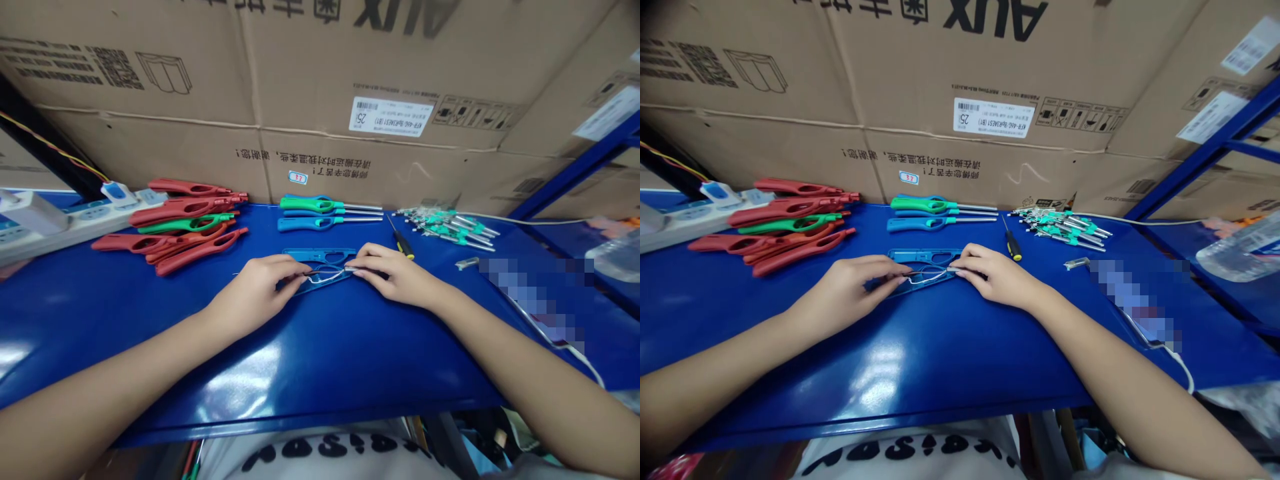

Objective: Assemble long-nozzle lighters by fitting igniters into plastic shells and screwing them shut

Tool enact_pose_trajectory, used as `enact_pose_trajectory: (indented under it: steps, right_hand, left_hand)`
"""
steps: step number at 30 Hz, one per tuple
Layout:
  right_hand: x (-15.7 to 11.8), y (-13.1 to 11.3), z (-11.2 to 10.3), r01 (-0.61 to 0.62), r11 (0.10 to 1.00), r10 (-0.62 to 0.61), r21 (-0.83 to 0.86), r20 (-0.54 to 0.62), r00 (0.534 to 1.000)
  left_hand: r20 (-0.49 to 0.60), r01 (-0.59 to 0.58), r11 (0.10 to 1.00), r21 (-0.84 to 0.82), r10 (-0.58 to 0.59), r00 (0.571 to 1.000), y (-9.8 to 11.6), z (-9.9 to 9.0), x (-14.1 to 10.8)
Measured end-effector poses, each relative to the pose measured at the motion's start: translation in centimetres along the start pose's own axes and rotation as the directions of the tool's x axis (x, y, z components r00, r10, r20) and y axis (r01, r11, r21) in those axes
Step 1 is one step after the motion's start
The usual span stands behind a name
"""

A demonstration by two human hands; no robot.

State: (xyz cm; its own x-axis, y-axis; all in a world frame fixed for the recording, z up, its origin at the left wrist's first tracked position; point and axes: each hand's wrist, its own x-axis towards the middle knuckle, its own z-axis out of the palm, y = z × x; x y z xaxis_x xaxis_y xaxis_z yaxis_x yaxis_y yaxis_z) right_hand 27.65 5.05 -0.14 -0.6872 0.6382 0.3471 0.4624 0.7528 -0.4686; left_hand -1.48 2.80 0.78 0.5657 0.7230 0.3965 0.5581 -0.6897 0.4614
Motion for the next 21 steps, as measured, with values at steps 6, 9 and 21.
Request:
enact_pose_trajectory:
  steps: [6, 9, 21]
  right_hand:
    - [0.1, 0.5, 0.5, -0.031, 0.999, 0.031, 0.015, -0.028, 0.999]
    - [0.1, 0.5, 0.3, -0.029, 1.000, 0.029, 0.000, -0.033, 0.999]
    - [-0.3, -0.4, -1.6, -0.046, 0.992, 0.065, -0.121, 0.150, 0.987]
  left_hand:
    - [0.036, 0.013, 1.000, 0.014, -0.014, 0.999, -0.4, 0.1, 0.0]
    - [0.033, 0.019, 1.000, 0.003, -0.019, 0.999, -0.5, 0.4, 0.0]
    - [0.010, 0.000, 1.000, 0.017, 0.000, 1.000, -0.8, 0.7, 0.1]
